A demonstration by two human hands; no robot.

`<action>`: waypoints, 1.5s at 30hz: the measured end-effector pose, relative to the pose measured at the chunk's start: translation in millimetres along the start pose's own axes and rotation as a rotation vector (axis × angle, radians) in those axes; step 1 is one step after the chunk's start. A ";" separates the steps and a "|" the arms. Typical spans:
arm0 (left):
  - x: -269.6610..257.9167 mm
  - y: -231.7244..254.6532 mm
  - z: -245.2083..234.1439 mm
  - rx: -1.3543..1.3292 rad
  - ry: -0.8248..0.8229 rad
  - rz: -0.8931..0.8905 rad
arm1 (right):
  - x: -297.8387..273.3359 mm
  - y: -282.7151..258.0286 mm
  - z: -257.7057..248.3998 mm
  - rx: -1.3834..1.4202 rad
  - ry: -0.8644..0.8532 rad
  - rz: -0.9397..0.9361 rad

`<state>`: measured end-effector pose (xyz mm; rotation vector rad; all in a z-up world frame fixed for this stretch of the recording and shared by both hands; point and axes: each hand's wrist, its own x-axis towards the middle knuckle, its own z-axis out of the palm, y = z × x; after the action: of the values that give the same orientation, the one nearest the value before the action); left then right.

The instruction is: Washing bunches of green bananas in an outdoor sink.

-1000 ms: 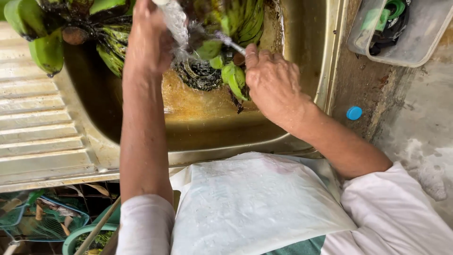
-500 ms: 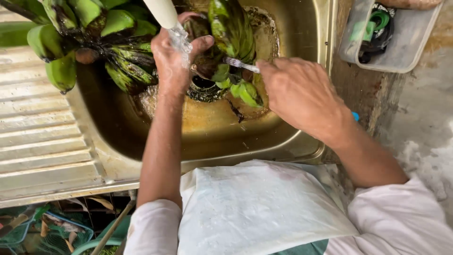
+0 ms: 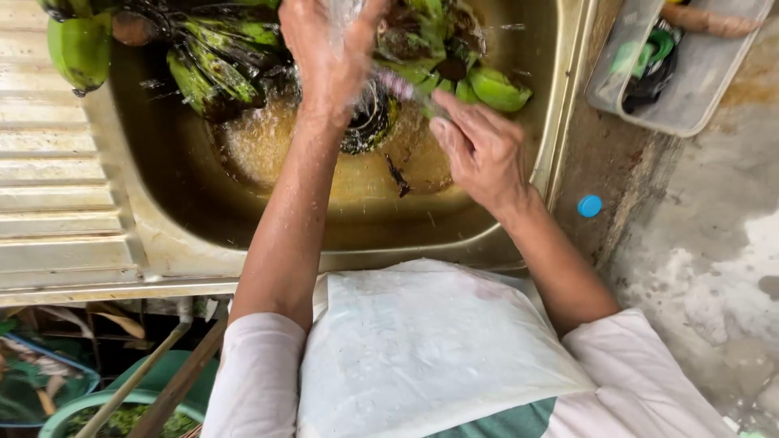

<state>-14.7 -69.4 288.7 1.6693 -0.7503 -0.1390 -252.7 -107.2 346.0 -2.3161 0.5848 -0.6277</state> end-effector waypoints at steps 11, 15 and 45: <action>6.4 -42.2 6.5 -0.149 -0.301 -0.198 | 60.8 42.7 29.0 0.137 0.139 -0.035; 8.8 -5.4 -1.2 0.044 -0.326 -0.241 | 66.8 35.2 28.1 0.348 0.183 -0.001; -19.3 115.3 -53.9 0.423 -0.446 0.317 | 10.5 48.3 86.9 -0.068 -0.400 0.481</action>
<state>-49.5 -19.6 402.2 1.9127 -1.4507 -0.1364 -206.2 -104.6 257.5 -2.1591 0.9309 0.0804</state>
